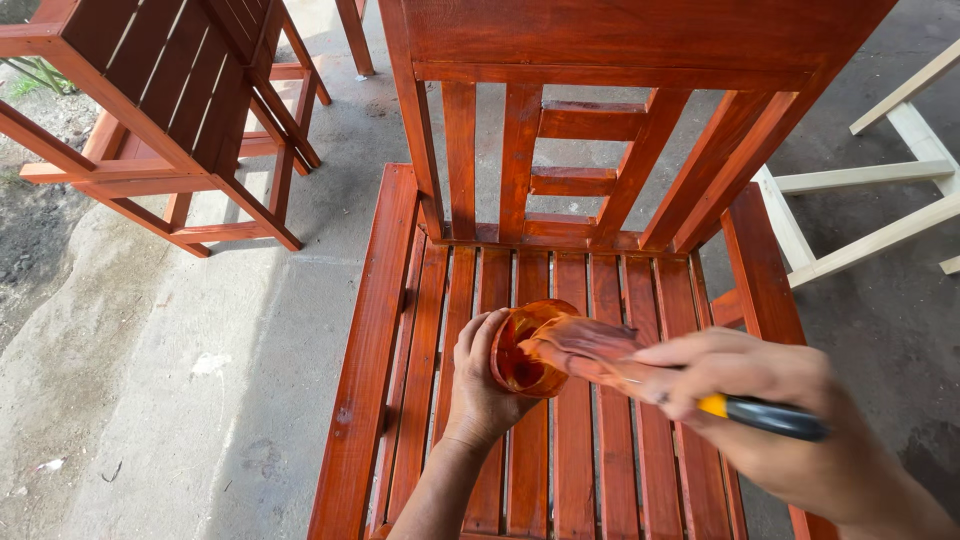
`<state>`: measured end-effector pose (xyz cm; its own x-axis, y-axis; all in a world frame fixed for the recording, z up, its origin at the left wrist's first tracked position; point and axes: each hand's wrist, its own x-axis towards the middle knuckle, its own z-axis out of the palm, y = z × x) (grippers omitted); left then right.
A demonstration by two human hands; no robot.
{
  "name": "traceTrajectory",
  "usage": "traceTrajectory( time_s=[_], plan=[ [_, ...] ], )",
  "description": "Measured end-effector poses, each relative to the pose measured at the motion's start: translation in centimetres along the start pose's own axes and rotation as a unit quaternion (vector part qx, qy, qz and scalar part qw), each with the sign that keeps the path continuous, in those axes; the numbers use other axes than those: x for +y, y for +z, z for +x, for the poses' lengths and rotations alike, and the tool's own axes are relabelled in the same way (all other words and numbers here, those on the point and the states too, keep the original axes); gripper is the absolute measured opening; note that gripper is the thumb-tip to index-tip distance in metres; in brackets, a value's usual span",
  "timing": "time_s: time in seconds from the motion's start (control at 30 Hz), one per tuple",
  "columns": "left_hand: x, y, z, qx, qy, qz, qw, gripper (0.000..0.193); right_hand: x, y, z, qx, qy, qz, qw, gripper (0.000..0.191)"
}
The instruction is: The person applies reddish-brown wood stain to a wooden chair using a cloth. They hold a plastic cup of stain in the left hand and wipe the seat slats and backrest with the cloth in the right hand, repeatedly dipping the cloth into the cup to reload stain.
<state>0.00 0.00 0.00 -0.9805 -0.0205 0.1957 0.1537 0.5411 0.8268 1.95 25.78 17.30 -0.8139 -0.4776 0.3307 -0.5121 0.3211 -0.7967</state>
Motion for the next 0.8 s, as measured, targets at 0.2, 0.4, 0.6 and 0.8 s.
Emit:
traceTrajectory(
  time_s=[0.2, 0.4, 0.6, 0.8],
  plan=[
    [1.7, -0.1, -0.5, -0.036, -0.004, 0.003, 0.999, 0.114, 0.8, 5.2, 4.2, -0.054, -0.030, -0.113, 0.992, 0.020],
    [2.4, 0.1, -0.5, -0.069, -0.031, 0.011, 0.997, 0.115, 1.9, 7.0, 5.2, -0.143, 0.070, -0.151, 0.976, 0.017],
    [2.9, 0.7, -0.1, -0.075, -0.060, 0.014, 0.995, 0.117, 3.3, 7.0, 4.2, -0.115, 0.010, -0.132, 0.985, 0.022],
    [3.3, 1.6, 1.1, -0.118, -0.166, -0.072, 0.976, 0.113, 4.7, 4.6, 1.8, -0.004, -0.097, -0.139, 0.986, 0.009]
  ],
)
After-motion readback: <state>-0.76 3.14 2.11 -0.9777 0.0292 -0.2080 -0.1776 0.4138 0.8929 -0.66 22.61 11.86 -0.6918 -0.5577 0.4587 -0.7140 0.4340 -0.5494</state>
